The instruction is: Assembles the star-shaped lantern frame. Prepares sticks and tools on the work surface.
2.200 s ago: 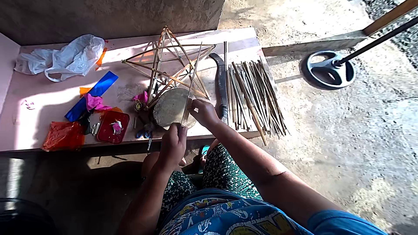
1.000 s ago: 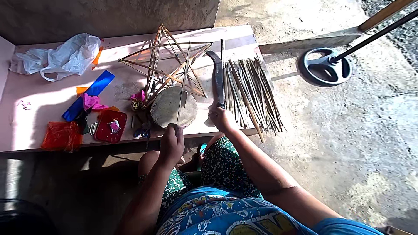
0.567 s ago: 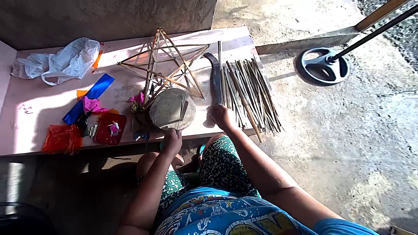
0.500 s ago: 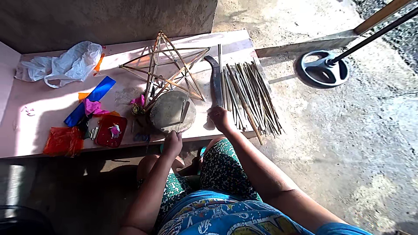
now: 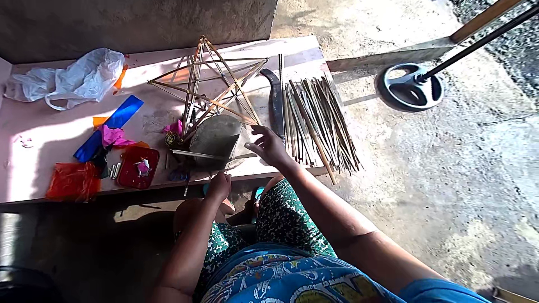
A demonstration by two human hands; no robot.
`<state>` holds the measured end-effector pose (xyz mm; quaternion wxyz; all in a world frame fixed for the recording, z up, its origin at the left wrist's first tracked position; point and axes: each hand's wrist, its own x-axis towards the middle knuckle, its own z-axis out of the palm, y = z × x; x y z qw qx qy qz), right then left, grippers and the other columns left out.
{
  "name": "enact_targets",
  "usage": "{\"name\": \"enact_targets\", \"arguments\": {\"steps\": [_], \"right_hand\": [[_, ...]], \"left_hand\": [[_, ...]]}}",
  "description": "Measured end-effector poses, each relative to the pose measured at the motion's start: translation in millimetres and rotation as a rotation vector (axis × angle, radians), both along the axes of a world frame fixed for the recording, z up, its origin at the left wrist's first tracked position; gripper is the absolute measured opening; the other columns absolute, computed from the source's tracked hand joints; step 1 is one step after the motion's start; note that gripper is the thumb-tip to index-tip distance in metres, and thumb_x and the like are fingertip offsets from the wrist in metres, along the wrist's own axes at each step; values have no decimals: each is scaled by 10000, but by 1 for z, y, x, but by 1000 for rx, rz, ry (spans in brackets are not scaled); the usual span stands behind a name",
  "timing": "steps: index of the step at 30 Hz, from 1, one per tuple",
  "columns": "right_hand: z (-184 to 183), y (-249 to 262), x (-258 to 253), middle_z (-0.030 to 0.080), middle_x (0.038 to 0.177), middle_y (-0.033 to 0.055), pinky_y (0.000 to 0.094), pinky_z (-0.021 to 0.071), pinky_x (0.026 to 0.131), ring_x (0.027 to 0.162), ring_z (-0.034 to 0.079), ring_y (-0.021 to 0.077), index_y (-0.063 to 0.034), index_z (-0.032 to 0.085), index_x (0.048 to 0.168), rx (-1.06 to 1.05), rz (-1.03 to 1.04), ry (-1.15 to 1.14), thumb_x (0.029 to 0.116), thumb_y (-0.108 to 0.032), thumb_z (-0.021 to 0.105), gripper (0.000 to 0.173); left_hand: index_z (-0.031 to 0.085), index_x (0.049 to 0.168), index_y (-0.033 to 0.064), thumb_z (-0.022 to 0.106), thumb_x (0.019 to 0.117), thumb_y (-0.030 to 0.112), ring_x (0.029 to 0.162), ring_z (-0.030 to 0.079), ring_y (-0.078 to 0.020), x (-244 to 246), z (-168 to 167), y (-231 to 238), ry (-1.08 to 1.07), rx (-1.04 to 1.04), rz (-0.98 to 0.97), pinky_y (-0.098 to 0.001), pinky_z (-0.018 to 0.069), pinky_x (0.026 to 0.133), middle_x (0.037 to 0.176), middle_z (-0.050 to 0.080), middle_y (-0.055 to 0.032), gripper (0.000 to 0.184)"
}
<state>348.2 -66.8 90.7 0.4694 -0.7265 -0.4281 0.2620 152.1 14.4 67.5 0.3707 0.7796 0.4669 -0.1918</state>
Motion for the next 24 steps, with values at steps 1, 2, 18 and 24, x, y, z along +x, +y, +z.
{"name": "enact_targets", "arguments": {"steps": [1,2,18,24], "right_hand": [[-2,4,-6,576,1379,209,472,592,785,997,690,309,-57,506,1461,-20,22,9,926,-314,775,652],[-7,7,-15,505,1457,240,522,567,859,1118,647,369,-70,480,1490,-61,2,70,966,-336,721,635],[-58,7,-88,605,931,108,355,518,711,783,593,181,-24,512,1314,-238,-486,1059,1117,-490,263,565],[-48,26,-34,562,879,17,285,518,686,681,550,93,-24,565,1260,-26,-443,841,1133,-186,305,331]], "left_hand": [[544,1309,-61,362,1131,319,1139,650,-363,1,0,1,-10,2,3,-516,499,1004,1204,639,-263,458],[557,1302,-65,375,1128,318,1141,650,-368,2,0,1,-34,1,20,-518,496,1010,1201,643,-268,459],[603,1196,-93,451,1108,232,1036,674,-379,18,-14,-27,-461,-26,115,-528,516,957,1048,670,-270,369],[633,1119,-47,651,1021,249,773,685,-269,-1,-28,-13,-724,178,203,-472,575,781,889,691,-164,313]]}}
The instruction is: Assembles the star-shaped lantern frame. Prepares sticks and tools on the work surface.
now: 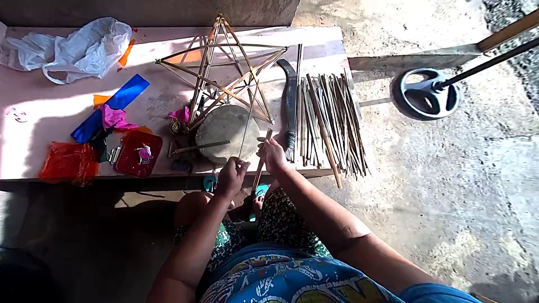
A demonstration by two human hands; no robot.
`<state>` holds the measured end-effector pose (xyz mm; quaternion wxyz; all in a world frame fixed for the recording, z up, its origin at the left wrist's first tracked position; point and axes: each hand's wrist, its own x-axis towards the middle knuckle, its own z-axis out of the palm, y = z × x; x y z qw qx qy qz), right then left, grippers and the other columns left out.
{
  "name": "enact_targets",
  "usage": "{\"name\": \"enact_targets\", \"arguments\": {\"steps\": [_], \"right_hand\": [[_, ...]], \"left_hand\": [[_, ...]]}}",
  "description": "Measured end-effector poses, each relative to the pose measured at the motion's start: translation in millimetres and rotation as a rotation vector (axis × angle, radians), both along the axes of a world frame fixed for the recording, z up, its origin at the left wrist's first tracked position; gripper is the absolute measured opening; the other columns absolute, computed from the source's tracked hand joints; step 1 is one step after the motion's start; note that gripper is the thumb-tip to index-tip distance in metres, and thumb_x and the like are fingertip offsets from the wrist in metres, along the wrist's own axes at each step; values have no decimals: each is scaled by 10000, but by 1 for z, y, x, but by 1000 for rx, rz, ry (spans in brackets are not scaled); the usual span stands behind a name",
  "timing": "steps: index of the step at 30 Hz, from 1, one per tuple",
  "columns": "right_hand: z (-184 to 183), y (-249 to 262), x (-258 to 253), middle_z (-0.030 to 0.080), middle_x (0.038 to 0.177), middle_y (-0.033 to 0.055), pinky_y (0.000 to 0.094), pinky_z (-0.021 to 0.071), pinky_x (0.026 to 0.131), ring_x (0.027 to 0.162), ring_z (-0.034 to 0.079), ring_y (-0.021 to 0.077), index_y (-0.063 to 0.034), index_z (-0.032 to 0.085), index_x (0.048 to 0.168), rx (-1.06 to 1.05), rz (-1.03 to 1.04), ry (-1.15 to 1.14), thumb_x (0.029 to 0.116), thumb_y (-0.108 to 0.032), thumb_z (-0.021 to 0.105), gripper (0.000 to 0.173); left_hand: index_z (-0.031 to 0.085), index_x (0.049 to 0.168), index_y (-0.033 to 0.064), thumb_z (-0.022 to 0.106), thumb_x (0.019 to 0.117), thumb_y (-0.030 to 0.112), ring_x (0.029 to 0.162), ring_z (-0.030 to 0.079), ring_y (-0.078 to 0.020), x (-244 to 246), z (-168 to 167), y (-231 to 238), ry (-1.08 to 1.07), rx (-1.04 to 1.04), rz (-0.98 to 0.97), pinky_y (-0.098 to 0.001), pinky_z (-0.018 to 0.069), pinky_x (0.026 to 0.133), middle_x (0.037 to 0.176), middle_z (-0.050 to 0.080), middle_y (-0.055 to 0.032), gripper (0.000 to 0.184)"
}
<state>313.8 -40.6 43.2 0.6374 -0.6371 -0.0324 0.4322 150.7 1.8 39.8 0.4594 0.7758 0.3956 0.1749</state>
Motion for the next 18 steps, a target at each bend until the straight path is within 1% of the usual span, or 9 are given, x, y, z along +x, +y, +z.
{"name": "enact_targets", "arguments": {"steps": [4,7,10,12,13,14,15,16,18], "right_hand": [[22,-1,88,639,894,33,290,587,676,690,645,104,-23,525,1284,66,-135,-129,1101,-158,445,240],[2,-17,154,661,982,80,316,601,723,777,687,141,-17,448,1368,2,-230,-133,1087,-90,444,291],[-33,-46,203,650,1077,77,286,591,768,855,686,114,-15,428,1398,-186,-333,-185,1093,-106,438,318],[-49,-62,224,642,1284,115,352,575,882,1062,676,170,-56,430,1477,-459,-356,-329,1065,-222,552,461],[-46,-62,225,547,1434,186,450,501,1002,1243,589,265,-59,343,1560,-598,-339,-396,1045,-311,591,625],[-43,-57,223,452,1527,235,486,424,1106,1378,490,324,-33,248,1599,-684,-292,-478,1027,-372,611,757],[-40,-46,217,386,1572,265,494,352,1179,1452,410,358,1,230,1600,-705,-225,-580,1013,-374,634,805],[-33,-31,199,350,1588,289,522,306,1208,1479,362,395,25,252,1591,-652,-126,-672,1011,-326,643,782],[-26,7,151,449,1511,303,571,337,1177,1419,432,431,39,434,1501,-480,191,-828,1003,-219,643,598]], "left_hand": [[630,1126,-74,630,1030,206,717,706,-246,-16,0,19,-17,23,180,-444,603,733,873,707,-169,296],[593,1148,-63,576,1061,186,667,662,-166,-25,7,33,-70,-46,348,-350,585,672,866,688,-120,264],[578,1140,-48,537,1086,229,611,620,-105,-31,13,47,-136,-73,506,-288,562,628,803,653,-65,285],[566,1133,-27,532,1085,227,601,606,-69,-38,11,56,-218,-51,583,-247,551,610,807,639,-34,261],[558,1104,1,532,1082,219,586,601,-39,-41,8,60,-272,-28,616,-213,549,590,799,631,-4,221],[553,1090,13,534,1079,214,576,598,-28,-43,6,64,-310,-16,649,-201,547,580,793,627,11,203],[546,1098,12,532,1080,214,579,598,-28,-45,5,67,-324,-11,681,-204,549,582,800,627,11,203],[539,1115,6,525,1084,213,589,601,-31,-46,5,69,-328,-11,707,-211,552,591,812,630,6,210],[523,1140,-8,503,1089,182,612,607,-24,-47,5,77,-358,-2,751,-207,558,611,826,626,7,197]]}}
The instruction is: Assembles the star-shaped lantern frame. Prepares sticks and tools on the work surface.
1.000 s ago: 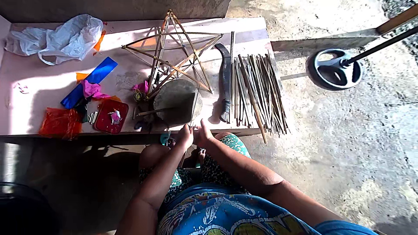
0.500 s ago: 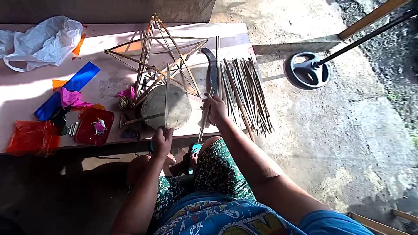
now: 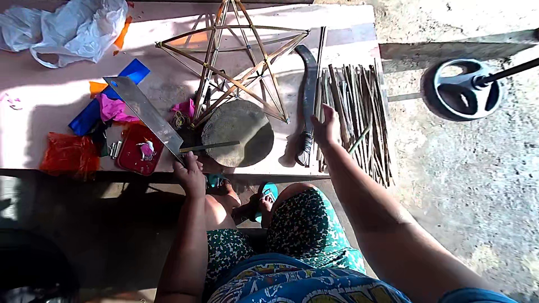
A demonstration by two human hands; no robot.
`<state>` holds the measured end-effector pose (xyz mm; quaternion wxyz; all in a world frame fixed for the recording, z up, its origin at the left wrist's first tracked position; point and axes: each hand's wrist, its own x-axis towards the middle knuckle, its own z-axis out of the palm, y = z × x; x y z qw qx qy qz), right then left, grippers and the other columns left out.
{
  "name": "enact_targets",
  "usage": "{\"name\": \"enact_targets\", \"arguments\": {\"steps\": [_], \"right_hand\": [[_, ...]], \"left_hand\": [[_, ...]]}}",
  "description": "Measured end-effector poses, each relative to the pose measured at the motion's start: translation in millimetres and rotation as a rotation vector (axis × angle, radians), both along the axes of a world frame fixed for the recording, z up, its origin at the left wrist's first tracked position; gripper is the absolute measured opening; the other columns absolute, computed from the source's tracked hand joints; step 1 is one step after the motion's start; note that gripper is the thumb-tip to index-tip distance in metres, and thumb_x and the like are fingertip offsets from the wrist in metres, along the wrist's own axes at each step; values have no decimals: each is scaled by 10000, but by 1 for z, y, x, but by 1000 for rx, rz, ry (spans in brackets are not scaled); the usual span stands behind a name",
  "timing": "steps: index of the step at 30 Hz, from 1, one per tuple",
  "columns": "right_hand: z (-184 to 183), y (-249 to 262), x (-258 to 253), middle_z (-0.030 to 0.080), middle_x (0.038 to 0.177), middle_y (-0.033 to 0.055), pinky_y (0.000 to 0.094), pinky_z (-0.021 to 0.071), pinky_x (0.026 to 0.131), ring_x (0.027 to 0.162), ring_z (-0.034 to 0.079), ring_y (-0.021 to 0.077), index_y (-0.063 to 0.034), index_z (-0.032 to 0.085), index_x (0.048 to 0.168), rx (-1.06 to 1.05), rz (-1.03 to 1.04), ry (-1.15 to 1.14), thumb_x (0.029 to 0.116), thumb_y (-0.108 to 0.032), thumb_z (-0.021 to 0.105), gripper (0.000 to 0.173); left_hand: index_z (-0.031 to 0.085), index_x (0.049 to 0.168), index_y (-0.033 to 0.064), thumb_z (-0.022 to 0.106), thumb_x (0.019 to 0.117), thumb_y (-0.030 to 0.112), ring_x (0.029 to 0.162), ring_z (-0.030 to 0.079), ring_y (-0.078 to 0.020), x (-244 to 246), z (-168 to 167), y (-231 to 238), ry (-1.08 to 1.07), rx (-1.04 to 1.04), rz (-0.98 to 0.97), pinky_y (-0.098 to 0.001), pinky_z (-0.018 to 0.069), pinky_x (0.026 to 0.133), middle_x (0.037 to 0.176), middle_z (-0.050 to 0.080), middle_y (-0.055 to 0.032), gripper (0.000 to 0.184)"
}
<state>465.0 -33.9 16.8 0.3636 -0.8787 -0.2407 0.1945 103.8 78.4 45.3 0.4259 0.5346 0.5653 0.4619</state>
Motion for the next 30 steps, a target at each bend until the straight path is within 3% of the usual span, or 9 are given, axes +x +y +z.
{"name": "enact_targets", "arguments": {"steps": [3,6,8,12,15,18,21,24,30], "right_hand": [[-19,54,-82,601,1399,224,586,394,1137,1345,529,405,-8,608,1382,17,637,-37,988,-119,643,411],[-50,83,-139,587,1462,116,595,361,1155,1407,482,351,-122,630,1410,-54,956,-121,1008,-101,580,405],[-55,85,-154,641,1389,123,579,395,1128,1354,536,357,-123,685,1345,-57,966,-226,1006,-35,546,377],[-62,72,-146,721,1086,205,572,498,981,1072,674,408,-39,756,1126,17,985,-454,967,31,557,264],[-68,59,-136,716,1045,211,560,521,958,1024,688,403,-25,744,1113,59,1002,-557,966,44,546,257],[-63,37,-126,710,1009,219,565,540,906,972,694,408,10,740,1000,62,1016,-626,934,55,585,174],[-55,15,-112,703,1062,242,588,527,916,1016,683,435,-1,746,1071,4,1048,-614,925,28,626,191],[-61,4,-100,701,1096,249,603,521,904,1037,677,449,2,737,1142,-19,1033,-634,939,21,621,235],[-62,2,-94,703,1054,240,589,516,901,1002,680,438,13,737,1099,-12,996,-612,963,46,552,232]], "left_hand": [[514,1197,-34,493,1098,197,678,639,-47,-12,5,14,-2,4,49,-230,577,668,892,638,-29,252],[521,1224,-43,506,1093,206,704,644,-61,-36,14,26,60,41,46,-247,581,687,931,638,-43,281],[528,1210,-35,515,1085,184,690,638,-54,-52,21,30,80,71,53,-247,577,675,905,639,-27,253],[533,1188,-30,533,1075,165,665,637,-32,-64,22,26,88,78,50,-221,575,651,873,643,-8,226],[543,1193,-30,541,1074,190,660,635,-47,-58,16,17,95,27,-8,-233,576,649,871,642,-23,251],[568,1154,-58,554,1062,145,645,633,-48,-46,16,7,136,-11,-75,-231,567,637,850,658,-44,223],[572,1146,-62,556,1064,140,649,633,-69,-38,17,-2,222,-71,-163,-252,565,654,855,664,-73,219],[574,1178,-57,558,1074,186,685,668,-151,-30,19,-8,376,-185,-273,-333,578,691,879,691,-119,265],[566,1242,-53,531,1092,267,740,694,-229,-9,2,-20,580,-416,-424,-407,588,736,920,696,-156,355]]}}
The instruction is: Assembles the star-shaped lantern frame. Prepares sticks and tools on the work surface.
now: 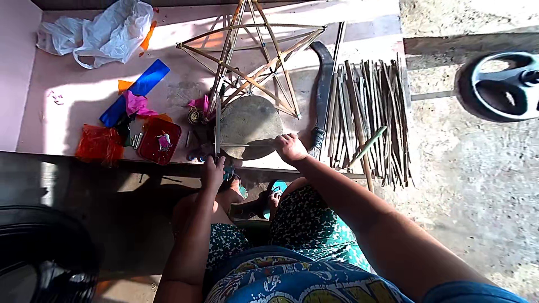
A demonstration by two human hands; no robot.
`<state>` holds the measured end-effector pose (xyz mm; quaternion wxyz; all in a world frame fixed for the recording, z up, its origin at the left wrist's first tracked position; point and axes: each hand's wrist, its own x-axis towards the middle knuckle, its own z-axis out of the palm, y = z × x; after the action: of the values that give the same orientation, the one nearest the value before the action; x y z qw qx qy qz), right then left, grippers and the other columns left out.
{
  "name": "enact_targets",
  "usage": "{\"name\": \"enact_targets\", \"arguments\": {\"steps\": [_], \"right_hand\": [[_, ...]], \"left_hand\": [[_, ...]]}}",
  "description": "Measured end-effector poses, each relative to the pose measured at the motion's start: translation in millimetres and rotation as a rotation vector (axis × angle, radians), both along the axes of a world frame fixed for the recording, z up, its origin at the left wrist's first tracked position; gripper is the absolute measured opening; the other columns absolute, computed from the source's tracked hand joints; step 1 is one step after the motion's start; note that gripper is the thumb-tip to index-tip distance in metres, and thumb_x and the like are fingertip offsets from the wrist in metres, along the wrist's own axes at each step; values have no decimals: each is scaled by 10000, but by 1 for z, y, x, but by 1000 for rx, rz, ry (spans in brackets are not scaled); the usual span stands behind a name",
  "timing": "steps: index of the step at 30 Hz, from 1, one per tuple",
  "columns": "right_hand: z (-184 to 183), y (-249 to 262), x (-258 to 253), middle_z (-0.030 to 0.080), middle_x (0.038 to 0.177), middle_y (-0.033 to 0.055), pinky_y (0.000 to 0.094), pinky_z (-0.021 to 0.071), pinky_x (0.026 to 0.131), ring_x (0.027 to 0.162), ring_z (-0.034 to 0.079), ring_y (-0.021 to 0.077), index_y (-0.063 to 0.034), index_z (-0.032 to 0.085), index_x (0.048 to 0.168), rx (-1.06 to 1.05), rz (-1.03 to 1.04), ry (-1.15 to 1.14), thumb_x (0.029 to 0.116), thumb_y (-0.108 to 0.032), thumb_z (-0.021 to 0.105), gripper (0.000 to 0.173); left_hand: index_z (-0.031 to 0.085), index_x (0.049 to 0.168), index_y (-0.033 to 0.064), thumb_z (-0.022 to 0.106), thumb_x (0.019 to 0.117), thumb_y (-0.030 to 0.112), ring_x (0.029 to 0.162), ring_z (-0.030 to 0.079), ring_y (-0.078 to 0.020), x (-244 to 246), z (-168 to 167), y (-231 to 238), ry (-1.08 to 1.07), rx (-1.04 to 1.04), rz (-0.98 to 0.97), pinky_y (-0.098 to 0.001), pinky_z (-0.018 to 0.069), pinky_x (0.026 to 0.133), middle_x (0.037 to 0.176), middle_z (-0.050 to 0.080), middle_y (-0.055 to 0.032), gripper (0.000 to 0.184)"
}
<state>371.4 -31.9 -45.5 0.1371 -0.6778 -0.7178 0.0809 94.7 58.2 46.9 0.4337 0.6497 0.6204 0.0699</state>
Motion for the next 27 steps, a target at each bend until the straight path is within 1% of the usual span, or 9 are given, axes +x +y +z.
{"name": "enact_targets", "arguments": {"steps": [2,6,9,11,14,17,21,24,27], "right_hand": [[0,-7,2,697,1081,242,587,516,916,1004,678,438,26,737,1069,-52,-38,39,970,40,541,220],[9,-21,9,636,1239,269,631,532,908,1032,672,465,9,704,1204,-287,-198,264,987,18,542,271],[9,-25,12,702,1130,196,550,553,918,964,707,339,-22,690,1245,-341,-336,581,1046,-61,526,261],[14,-25,14,736,1069,154,536,549,925,936,718,293,-53,710,1227,-409,-379,724,1035,-131,602,233],[9,-27,18,748,1012,148,608,519,934,945,713,321,-66,755,1110,-450,-397,688,1016,-171,646,179],[20,-28,19,744,1027,151,610,504,947,974,703,328,-69,756,1108,-500,-456,670,1021,-177,644,178],[34,-30,16,738,1042,165,591,487,949,982,687,333,-52,752,1117,-550,-546,733,1026,-157,635,182],[32,-29,16,740,1031,158,585,495,934,965,689,318,-57,758,1104,-557,-572,745,1020,-181,649,185],[28,-29,16,743,989,150,580,499,891,921,685,307,-61,771,1077,-534,-600,775,1002,-183,679,171]], "left_hand": [[564,1252,-55,527,1092,301,750,695,-246,3,-8,-5,44,-30,-14,-426,588,748,917,695,-162,393],[571,1249,-54,531,1088,332,790,712,-279,8,-20,-10,111,-42,-69,-468,587,801,933,706,-181,420],[551,1313,-64,510,1093,345,984,691,-377,16,-17,-12,173,-78,-92,-551,529,932,1073,676,-265,466],[553,1318,-60,488,1100,355,1046,673,-398,19,-16,-12,189,-86,-80,-566,513,956,1115,663,-281,472],[574,1301,-48,478,1101,370,1108,649,-414,17,-9,-8,191,-78,-74,-589,485,984,1143,659,-288,473],[604,1238,-62,533,1077,394,1079,658,-409,16,0,-7,175,-22,-56,-585,493,968,1101,669,-280,489],[591,1265,-72,544,1071,400,1088,661,-411,18,0,-7,166,32,-55,-585,492,976,1121,667,-287,512],[597,1218,-88,531,1074,412,1082,654,-420,20,-7,-10,193,-17,-111,-582,493,968,1098,660,-295,524],[592,1234,-90,514,1079,418,1100,652,-422,23,-9,-13,227,-70,-148,-576,493,982,1118,657,-302,537]]}}
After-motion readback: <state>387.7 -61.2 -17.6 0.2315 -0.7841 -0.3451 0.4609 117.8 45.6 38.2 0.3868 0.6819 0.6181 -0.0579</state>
